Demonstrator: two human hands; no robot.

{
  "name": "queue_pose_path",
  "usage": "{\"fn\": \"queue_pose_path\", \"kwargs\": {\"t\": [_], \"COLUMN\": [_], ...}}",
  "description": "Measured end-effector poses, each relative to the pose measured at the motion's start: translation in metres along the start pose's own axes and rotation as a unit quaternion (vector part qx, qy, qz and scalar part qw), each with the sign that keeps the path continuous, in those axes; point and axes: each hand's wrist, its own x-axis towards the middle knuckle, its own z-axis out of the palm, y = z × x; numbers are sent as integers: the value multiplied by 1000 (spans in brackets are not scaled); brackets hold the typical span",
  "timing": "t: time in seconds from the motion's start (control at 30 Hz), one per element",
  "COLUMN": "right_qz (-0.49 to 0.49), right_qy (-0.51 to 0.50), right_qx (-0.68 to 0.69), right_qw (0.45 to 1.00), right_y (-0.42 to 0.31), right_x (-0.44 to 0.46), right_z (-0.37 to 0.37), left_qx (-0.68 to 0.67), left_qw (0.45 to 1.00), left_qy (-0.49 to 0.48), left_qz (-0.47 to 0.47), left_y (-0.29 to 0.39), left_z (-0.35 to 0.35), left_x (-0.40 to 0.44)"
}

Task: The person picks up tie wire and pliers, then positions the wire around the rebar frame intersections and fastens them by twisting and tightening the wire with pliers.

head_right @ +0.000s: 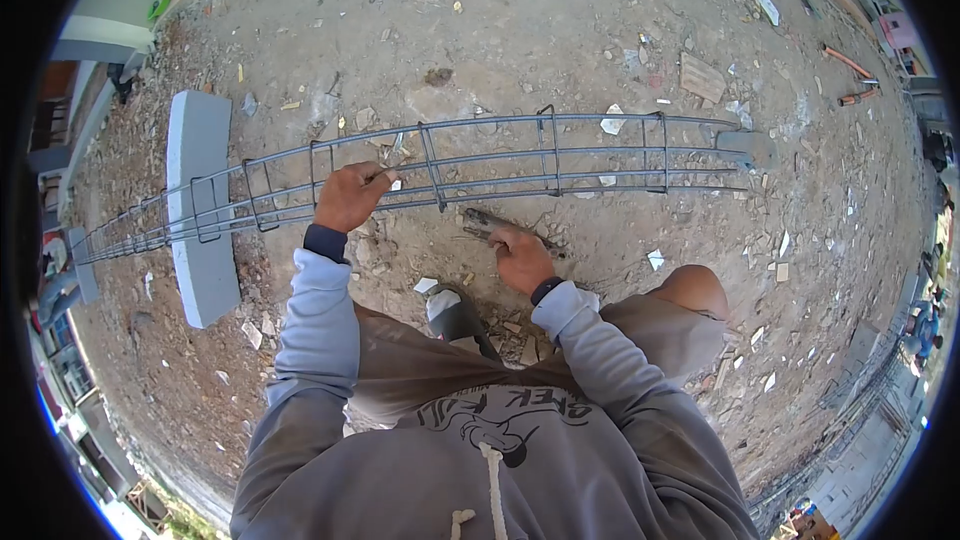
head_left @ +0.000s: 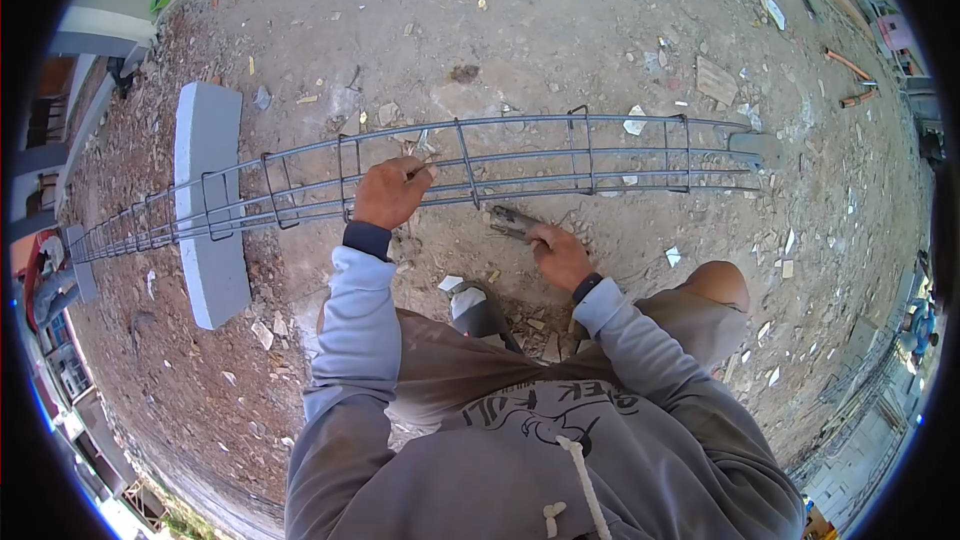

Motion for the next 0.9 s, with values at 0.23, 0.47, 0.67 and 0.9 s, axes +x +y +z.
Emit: {"fn": "queue_pose_path", "kwargs": {"t": [0.23,0.47,0.67,0.9], "right_qz": [231,-14,-87,-66], "right_qy": [-75,25,29,13], "right_qx": [339,46,43,69], "right_qw": [909,999,995,995], "right_y": [11,11,-45,-88], "right_x": [17,18,46,58], "right_z": [10,7,-48,-44], "left_qx": [131,93,-194,-423], "left_qw": [986,966,852,599], "left_qy": [105,231,414,582], "left_qz": [14,-75,-256,-352], "left_y": [43,30,-12,-99], "left_z": [69,94,121,118], "left_x": [-27,-43,-61,-65]}}
